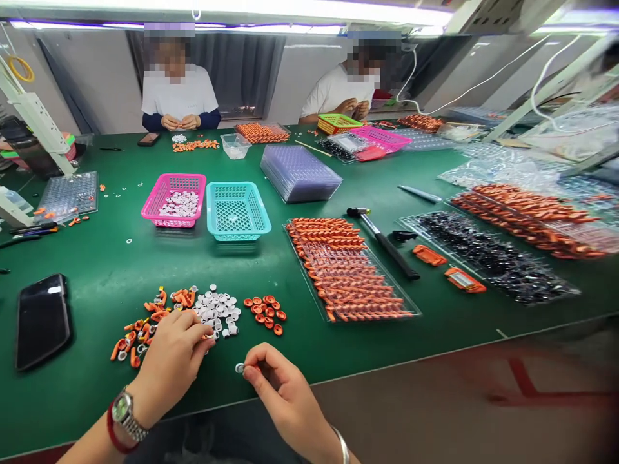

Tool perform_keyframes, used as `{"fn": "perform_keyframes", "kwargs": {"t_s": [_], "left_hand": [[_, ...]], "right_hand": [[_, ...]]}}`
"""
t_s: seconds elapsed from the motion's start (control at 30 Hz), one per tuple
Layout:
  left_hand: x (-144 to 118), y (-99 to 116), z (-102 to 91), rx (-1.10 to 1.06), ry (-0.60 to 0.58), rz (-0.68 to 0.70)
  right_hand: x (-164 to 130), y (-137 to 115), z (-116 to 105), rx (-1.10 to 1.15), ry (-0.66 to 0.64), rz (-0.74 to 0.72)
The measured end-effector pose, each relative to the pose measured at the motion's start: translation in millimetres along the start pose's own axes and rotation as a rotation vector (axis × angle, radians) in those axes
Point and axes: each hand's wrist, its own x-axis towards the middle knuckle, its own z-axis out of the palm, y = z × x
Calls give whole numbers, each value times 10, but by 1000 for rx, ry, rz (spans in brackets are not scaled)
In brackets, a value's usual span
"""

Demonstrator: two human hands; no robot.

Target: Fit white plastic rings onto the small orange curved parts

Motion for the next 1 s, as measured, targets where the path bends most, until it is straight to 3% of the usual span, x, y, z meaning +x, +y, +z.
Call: {"fn": "perform_keyframes", "kwargs": {"t_s": [0.27, 0.4, 0.53, 0.67, 0.87, 1.0], "left_hand": [[626, 244, 118, 52, -48, 139], [939, 249, 269, 69, -46, 130], [1037, 241, 320, 20, -47, 104], [831, 293, 173, -103, -14, 45], [137, 395, -11, -404, -50, -20], [-235, 400, 62, -891, -31, -200]], "right_hand": [[-41, 24, -155, 54, 94, 6], [-64, 32, -191, 92, 105, -1], [-57, 10, -219, 95, 111, -2], [-46, -38, -226, 90, 108, -10], [-64, -139, -147, 102, 81, -72], [-61, -187, -38, 28, 44, -125]]}}
